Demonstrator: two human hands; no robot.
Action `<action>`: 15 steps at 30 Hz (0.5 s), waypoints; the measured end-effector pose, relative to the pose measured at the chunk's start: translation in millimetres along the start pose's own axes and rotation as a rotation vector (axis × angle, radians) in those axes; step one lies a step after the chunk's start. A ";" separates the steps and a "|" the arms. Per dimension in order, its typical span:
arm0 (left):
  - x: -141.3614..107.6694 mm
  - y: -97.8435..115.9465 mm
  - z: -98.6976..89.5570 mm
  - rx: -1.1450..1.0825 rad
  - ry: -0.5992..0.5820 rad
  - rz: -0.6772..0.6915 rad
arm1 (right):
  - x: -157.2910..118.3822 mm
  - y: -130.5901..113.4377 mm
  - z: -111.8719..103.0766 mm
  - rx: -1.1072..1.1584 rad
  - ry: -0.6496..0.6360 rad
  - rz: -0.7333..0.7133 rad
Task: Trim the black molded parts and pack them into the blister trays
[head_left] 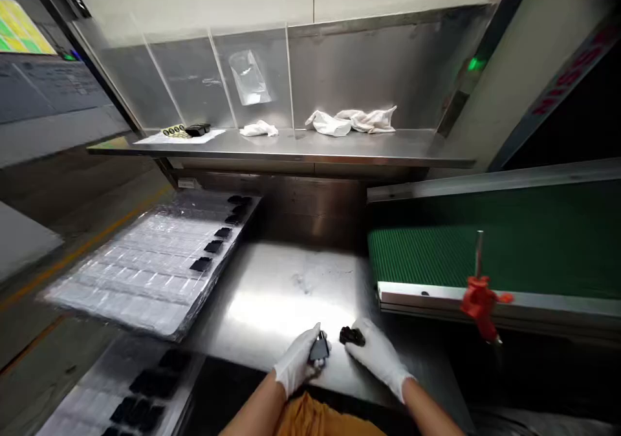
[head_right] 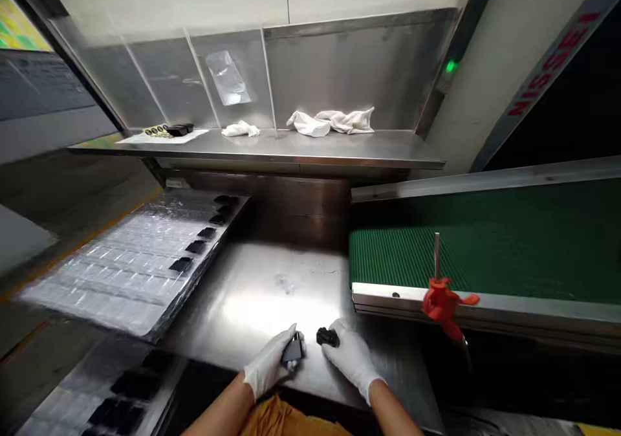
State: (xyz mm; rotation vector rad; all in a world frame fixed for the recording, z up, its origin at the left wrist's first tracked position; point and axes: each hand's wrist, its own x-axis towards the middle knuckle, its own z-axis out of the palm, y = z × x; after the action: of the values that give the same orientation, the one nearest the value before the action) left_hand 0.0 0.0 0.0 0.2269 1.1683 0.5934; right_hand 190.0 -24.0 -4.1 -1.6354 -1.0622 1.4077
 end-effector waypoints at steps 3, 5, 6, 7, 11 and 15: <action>-8.4 5.6 0.0 -0.033 -0.067 -0.028 | -2.5 -1.4 3.9 0.036 -0.032 0.030; -19.7 11.2 3.6 -0.039 -0.135 -0.049 | -11.7 -7.4 5.6 0.084 -0.082 0.042; -27.6 14.6 6.6 -0.035 -0.172 -0.062 | -19.1 -12.6 6.1 0.121 -0.118 0.047; -36.7 18.1 10.3 -0.029 -0.208 -0.071 | -28.0 -19.3 6.4 0.172 -0.164 0.055; -78.3 31.0 25.4 0.039 -0.345 -0.062 | -68.7 -55.1 6.5 0.443 -0.373 0.041; -110.5 41.3 33.6 0.112 -0.462 -0.046 | -95.3 -81.7 5.1 0.597 -0.416 -0.008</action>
State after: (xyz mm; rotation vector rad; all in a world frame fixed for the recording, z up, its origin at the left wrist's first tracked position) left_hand -11.4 -21.9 120.1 0.4078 0.7565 0.4058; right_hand 168.2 -78.4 107.0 -0.9314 -0.7490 1.8837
